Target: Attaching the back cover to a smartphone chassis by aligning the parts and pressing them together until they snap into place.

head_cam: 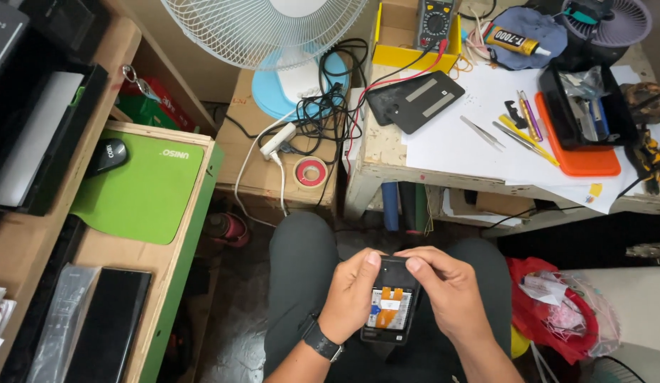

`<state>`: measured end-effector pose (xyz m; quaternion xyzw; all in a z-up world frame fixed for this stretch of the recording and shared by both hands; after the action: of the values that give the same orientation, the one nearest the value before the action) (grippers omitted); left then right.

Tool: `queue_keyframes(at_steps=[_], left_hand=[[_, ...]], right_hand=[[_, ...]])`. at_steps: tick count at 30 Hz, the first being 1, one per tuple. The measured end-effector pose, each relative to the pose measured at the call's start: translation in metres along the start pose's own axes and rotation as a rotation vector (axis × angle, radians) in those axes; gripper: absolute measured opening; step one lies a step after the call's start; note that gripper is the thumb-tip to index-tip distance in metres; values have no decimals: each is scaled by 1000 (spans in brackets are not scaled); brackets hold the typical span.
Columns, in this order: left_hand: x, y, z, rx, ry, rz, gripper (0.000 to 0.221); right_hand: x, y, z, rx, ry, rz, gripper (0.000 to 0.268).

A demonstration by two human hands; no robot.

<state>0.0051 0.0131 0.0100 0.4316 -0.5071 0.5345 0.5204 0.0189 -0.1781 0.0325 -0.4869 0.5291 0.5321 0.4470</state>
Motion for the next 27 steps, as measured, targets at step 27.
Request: queue_keyframes(at_steps=[27], left_hand=[[-1, -15, -5, 323, 359, -217, 47]], right_hand=[[33, 7, 5, -53, 170, 289, 31]])
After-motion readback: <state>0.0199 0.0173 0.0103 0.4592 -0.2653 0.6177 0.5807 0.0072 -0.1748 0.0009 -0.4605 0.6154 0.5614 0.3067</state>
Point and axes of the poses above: each hand's wrist, its own y-axis away from the middle knuckle, its own z-axis out of the palm, x = y × z, the point moved 1 cm from there along -y, towards the middle knuckle, and after that the axes turned 6 degrees about z, right-handed, at the moved point
